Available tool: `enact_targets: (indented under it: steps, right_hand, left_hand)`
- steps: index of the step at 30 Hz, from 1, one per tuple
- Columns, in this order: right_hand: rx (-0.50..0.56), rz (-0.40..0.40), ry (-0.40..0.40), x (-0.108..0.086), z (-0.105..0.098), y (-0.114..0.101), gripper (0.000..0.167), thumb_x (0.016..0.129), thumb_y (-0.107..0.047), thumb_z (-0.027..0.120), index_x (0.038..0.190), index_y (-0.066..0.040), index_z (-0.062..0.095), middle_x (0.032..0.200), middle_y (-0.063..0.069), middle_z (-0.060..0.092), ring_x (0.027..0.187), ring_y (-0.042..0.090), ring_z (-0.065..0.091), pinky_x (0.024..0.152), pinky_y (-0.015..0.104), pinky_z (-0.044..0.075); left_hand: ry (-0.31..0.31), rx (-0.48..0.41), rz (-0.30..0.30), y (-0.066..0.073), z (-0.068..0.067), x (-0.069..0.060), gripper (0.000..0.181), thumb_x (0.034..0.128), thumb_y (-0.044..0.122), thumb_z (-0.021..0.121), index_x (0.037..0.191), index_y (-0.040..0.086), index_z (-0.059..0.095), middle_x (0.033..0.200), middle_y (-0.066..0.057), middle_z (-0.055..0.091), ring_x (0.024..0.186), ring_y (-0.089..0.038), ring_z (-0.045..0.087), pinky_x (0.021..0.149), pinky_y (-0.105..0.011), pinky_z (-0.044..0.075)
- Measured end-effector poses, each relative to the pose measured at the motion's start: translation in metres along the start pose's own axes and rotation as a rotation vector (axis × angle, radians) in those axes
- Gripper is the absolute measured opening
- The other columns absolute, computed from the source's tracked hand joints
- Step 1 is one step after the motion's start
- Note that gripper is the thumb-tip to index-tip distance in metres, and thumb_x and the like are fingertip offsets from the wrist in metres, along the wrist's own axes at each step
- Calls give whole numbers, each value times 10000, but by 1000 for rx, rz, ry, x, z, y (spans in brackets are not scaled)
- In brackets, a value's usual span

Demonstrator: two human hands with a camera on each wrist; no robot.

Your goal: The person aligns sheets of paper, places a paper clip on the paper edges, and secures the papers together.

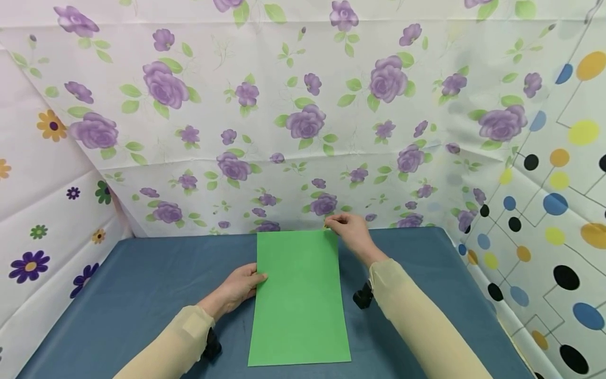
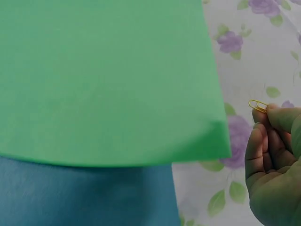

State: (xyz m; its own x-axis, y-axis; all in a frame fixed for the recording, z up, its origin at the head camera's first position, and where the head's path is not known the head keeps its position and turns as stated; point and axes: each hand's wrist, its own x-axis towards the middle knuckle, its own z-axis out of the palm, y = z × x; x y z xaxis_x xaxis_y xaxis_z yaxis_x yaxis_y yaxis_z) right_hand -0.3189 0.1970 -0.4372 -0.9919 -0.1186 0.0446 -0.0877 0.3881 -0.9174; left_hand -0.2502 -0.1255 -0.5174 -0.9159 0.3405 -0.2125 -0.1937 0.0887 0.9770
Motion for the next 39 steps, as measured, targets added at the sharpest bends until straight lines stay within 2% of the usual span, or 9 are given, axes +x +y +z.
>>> enact_targets:
  steps: [6, 12, 17, 20, 26, 30, 35, 36, 39]
  right_hand:
    - [56, -37, -13, 16, 17, -13, 281, 1020, -336, 670, 1121, -89, 757, 1143, 115, 696, 1013, 365, 597, 885, 513, 527]
    - [-37, -40, -48, 30, 34, -26, 312, 1027, -335, 659, 1172, -73, 746, 1192, 51, 698, 1066, 280, 623, 866, 435, 525]
    - [-96, -58, -106, 37, 46, -35, 282, 1044, -302, 635, 1124, -52, 739, 1265, 60, 674, 823, 218, 538, 711, 364, 436]
    - [-112, -52, -141, 40, 52, -38, 269, 1055, -290, 616, 1091, -47, 724, 1284, 56, 665, 751, 215, 460, 679, 350, 404]
    - [-144, -56, -178, 42, 66, -48, 247, 1066, -276, 596, 1155, -81, 720, 1247, 79, 670, 971, 315, 575, 769, 358, 460]
    - [-170, -64, -188, 43, 74, -53, 251, 1069, -274, 590, 1176, -87, 720, 1252, 76, 671, 990, 310, 595, 787, 366, 478]
    - [-179, -96, -198, 46, 84, -57, 235, 1071, -264, 585, 1106, -91, 740, 1199, 92, 686, 774, 236, 540, 717, 354, 451]
    - [-179, -101, -202, 46, 85, -58, 238, 1073, -265, 582, 1094, -90, 743, 1173, 111, 690, 714, 213, 483, 692, 351, 430]
    - [-178, -95, -204, 48, 90, -60, 249, 1070, -275, 587, 1118, -86, 741, 1143, 93, 689, 687, 169, 446, 681, 338, 426]
  left_hand:
    - [-4, 14, 0, -1, -1, 0, 406, 1103, 107, 476, 1471, -61, 463, 1380, -194, 609, 1135, -279, 659, 946, -422, 565]
    - [2, 15, 5, 1, -1, 0, 395, 1100, 103, 480, 1458, -65, 474, 1356, -193, 624, 1117, -285, 664, 923, -422, 573]
    - [11, 10, 5, 2, 0, 0, 386, 1098, 98, 482, 1448, -65, 487, 1335, -203, 633, 1117, -321, 660, 917, -438, 573]
    - [11, 10, 3, 3, 0, -2, 388, 1099, 101, 482, 1450, -63, 486, 1338, -202, 631, 1123, -330, 656, 918, -443, 571]
    - [5, 14, 5, 5, -1, -3, 380, 1100, 106, 480, 1445, -55, 492, 1308, -187, 648, 1109, -321, 660, 907, -441, 574]
    - [3, 9, 6, 4, -1, -3, 378, 1101, 108, 481, 1440, -59, 491, 1293, -187, 656, 1101, -323, 663, 902, -441, 576]
    - [4, 7, 6, 4, -2, -2, 384, 1100, 110, 484, 1446, -57, 489, 1293, -186, 657, 1096, -317, 667, 894, -436, 580]
    - [2, 7, 9, 4, -1, -2, 386, 1101, 110, 482, 1448, -59, 486, 1295, -188, 656, 1096, -317, 667, 892, -435, 581]
    - [-2, 8, 14, 4, -1, -3, 386, 1102, 110, 479, 1450, -58, 488, 1295, -189, 656, 1094, -314, 669, 886, -431, 584]
